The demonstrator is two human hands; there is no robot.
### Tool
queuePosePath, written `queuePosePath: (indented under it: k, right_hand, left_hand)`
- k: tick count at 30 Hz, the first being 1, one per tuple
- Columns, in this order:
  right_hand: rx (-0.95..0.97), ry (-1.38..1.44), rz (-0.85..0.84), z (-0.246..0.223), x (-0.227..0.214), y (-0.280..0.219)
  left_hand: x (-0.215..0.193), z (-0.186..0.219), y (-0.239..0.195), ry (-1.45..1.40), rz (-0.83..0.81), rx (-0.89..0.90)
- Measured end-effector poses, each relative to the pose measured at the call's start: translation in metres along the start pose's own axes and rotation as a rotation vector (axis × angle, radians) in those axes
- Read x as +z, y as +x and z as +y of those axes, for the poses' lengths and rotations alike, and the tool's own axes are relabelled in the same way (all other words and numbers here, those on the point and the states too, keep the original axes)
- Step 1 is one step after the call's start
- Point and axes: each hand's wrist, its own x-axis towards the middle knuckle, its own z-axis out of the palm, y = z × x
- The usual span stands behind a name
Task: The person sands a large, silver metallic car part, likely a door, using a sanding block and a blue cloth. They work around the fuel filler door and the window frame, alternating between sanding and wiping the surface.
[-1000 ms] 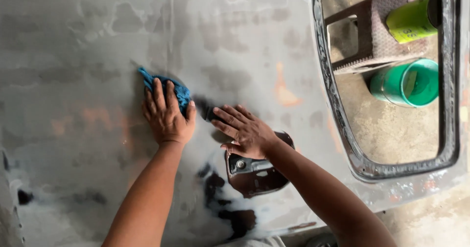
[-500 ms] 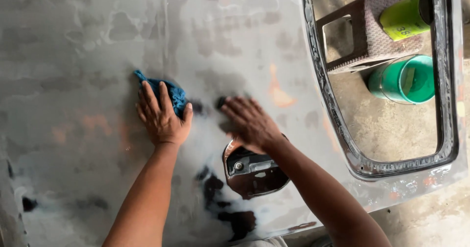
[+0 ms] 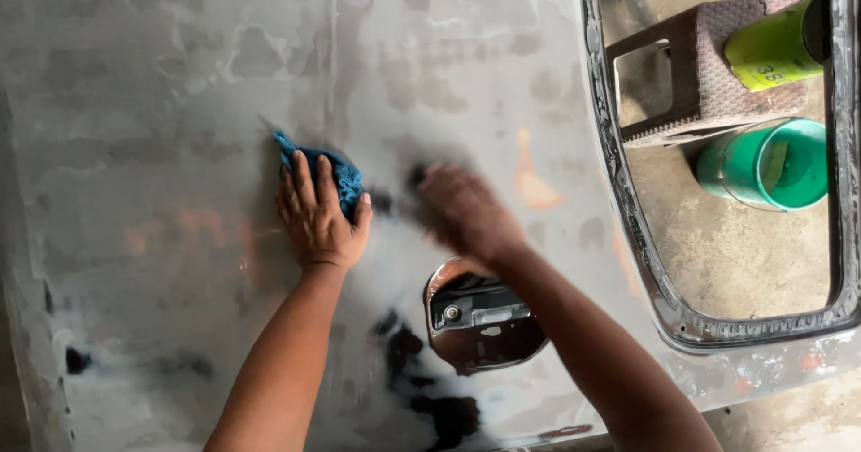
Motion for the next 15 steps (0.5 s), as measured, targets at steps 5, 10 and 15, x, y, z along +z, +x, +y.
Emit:
queuePosePath:
  k: [5,10,15]
  right_hand:
    - [0.846,0.448,0.203,0.076,0.013,-0.002]
    - [0.365,0.373,0.08,-0.008,-0.03,0.01]
    - [0.063,0.347,0.064,0.011,-0.012,-0.006]
  left_hand:
    - [0.001,0.0,0.001,0.012,0.025,0.002]
    - [0.0,-0.001,0.001,0.008,0.024,0.007]
    - [0.001,-0.001,0.0,0.007,0.021,0.008]
